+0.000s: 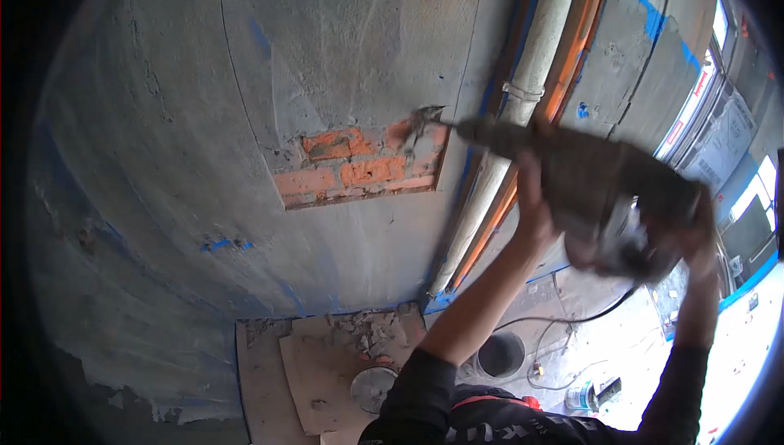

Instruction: Use a jackhammer or large rotary hammer to break a hole in a concrete wall.

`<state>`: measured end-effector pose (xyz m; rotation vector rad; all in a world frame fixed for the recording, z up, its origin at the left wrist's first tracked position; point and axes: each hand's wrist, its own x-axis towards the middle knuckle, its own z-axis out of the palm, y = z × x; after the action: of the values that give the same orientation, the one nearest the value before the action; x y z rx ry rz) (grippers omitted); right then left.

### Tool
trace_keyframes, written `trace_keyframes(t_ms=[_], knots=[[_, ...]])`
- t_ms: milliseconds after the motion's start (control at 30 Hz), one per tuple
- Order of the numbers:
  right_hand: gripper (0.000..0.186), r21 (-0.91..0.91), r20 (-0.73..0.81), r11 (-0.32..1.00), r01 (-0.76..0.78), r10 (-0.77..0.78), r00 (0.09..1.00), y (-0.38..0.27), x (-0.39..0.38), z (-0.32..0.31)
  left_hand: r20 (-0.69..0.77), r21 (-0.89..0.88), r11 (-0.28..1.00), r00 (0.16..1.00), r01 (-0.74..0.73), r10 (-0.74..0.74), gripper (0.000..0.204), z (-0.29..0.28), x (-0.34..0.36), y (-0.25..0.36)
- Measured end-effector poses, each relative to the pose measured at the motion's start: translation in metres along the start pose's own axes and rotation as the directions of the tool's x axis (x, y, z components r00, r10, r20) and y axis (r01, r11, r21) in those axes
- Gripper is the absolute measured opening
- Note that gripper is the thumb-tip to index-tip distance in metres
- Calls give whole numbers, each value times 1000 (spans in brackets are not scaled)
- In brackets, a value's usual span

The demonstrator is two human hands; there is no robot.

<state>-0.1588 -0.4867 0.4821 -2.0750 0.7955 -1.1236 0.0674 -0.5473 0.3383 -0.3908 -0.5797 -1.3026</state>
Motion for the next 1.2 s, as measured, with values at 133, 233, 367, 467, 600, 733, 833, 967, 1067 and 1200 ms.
trace_keyframes(t_ms=[133,233,367,467,600,733,833,967,1067,1200], knots=[[50,305,33,936,-177,176,984,141,-145,33,-513,122,959,843,258,-162,69,-97,-152,-50],[28,231,205,838,-495,456,866,170,-175,76,-700,175,918,700,357,-139,69,-159,-251,-55],[34,385,369,550,-741,645,669,221,-226,97,-870,45,830,431,556,-242,75,-162,-328,-54],[26,462,598,230,-857,633,492,247,-214,129,-973,20,833,202,553,-111,75,-169,-363,-48],[19,263,712,135,-955,642,286,279,-230,155,-982,-70,924,140,375,-131,74,-164,-411,-33],[14,105,747,413,-905,568,346,244,-221,206,-935,-12,988,348,152,-65,76,-151,-449,-1],[18,34,680,642,-766,547,488,213,-250,238,-913,-3,999,407,46,-22,73,-134,-478,34],[38,-270,708,779,-566,559,431,169,-247,285,-906,132,813,401,567,-133,76,-124,-576,119],[29,-418,540,731,-539,677,500,122,-256,334,-903,425,244,426,872,51,56,-112,-694,228],[25,-532,402,719,-448,680,614,100,-286,389,-734,398,493,-54,774,677,31,-44,-1009,400]])
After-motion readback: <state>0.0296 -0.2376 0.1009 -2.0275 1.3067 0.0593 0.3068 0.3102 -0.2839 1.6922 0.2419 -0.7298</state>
